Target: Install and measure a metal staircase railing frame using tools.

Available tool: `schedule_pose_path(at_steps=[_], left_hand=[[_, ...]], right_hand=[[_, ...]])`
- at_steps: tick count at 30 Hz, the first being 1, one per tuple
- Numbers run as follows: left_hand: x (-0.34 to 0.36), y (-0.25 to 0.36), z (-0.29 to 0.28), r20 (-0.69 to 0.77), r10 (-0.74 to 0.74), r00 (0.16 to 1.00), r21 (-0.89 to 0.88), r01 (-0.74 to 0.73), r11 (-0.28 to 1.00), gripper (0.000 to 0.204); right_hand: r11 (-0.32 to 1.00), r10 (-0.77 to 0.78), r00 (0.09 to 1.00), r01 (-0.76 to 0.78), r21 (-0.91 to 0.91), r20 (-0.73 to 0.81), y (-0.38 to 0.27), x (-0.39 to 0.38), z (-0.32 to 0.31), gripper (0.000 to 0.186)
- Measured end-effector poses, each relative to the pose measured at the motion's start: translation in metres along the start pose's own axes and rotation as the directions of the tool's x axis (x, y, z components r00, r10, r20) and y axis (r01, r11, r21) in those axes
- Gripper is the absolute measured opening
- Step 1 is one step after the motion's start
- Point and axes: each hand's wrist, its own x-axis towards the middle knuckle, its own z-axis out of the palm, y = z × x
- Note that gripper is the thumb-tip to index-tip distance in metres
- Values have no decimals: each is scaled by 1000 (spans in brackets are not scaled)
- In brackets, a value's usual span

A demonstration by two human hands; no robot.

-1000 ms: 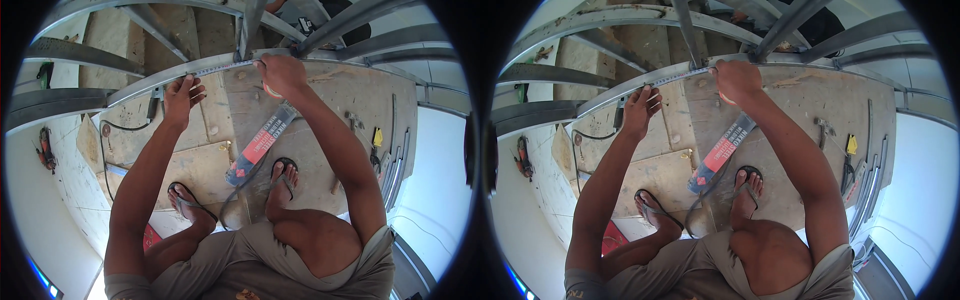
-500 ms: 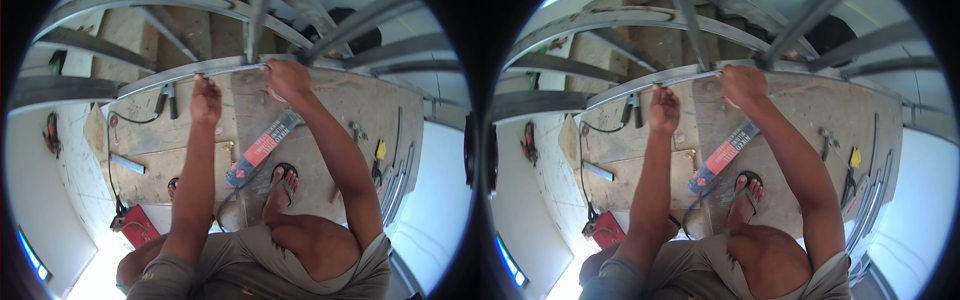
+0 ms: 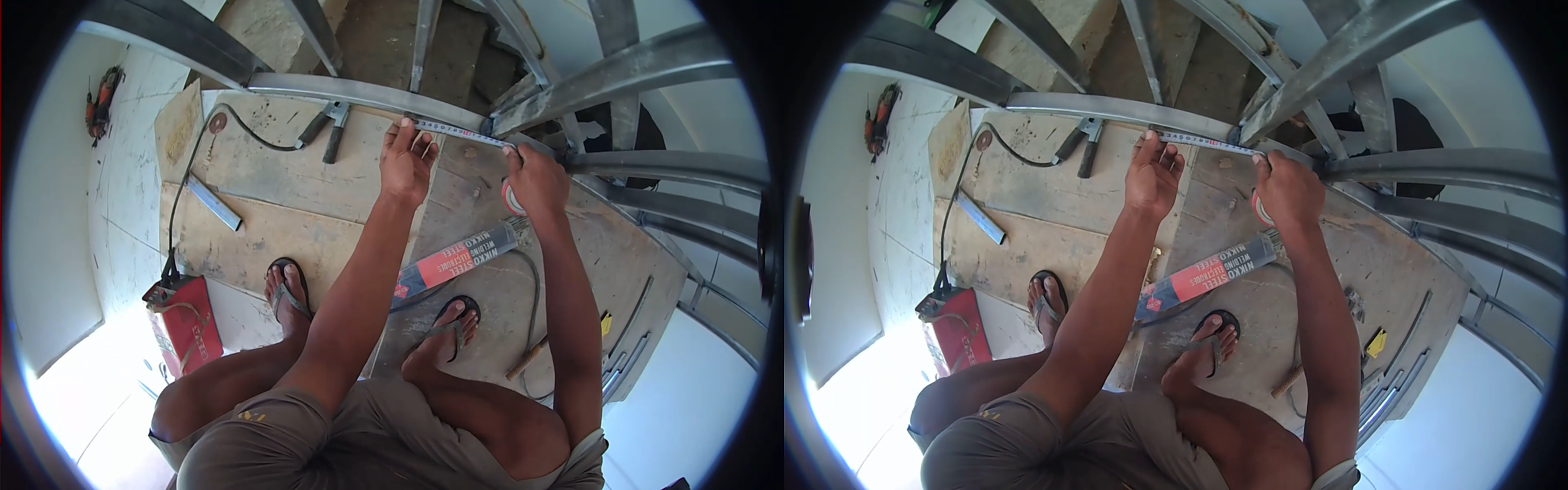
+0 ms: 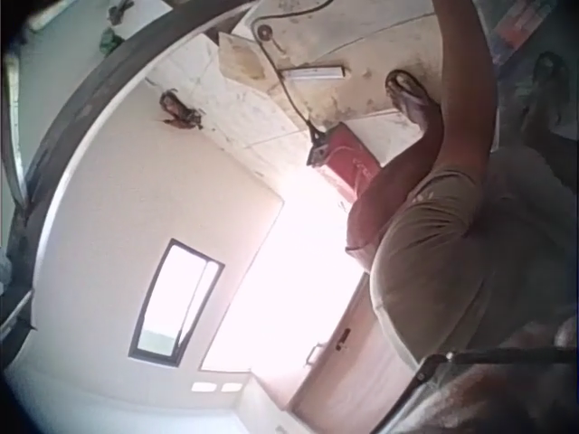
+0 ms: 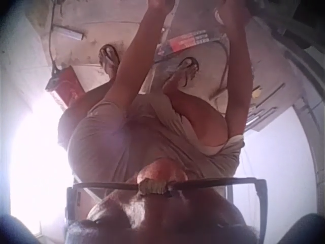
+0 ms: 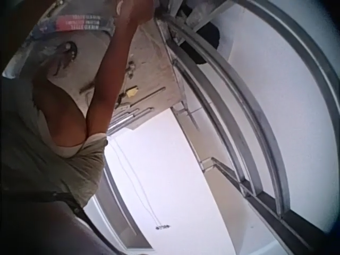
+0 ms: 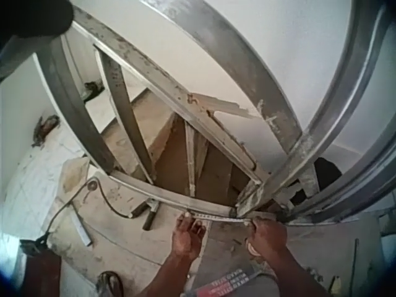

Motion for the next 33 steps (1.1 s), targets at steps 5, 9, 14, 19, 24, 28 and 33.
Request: schedule_pose_path(at_steps=[5, 9, 14, 19, 24, 28, 33], left_hand=[[5, 0, -7, 14, 7, 1000, -14, -7, 1000, 19], [5, 1, -8, 8, 18, 1000, 15, -18, 1000, 22], [3, 1, -9, 6, 35, 999, 73, -36, 997, 19], [11, -3, -17, -19, 114, 993, 126, -110, 986, 27], [5, 1, -7, 15, 118, 993, 186, -119, 975, 24], [4, -1, -5, -2, 119, 993, 210, -116, 971, 21], [5, 3, -10, 8, 132, 991, 223, -130, 966, 22]], right_hand=[[999, 23, 999, -22, -27, 40, -5, 2, -6, 36], [1000, 15, 1000, -15, 9, 21, -2, 2, -2, 38], [999, 16, 1000, -15, -29, 26, -2, 1, -3, 36], [1000, 5, 1000, -6, 21, 20, -1, 2, -1, 34], [997, 16, 1000, -14, 79, -27, 1, 1, 0, 36], [995, 27, 1000, -28, 92, 11, 4, 1, -3, 35], [994, 26, 999, -29, 108, 31, 1, 1, 0, 34]])
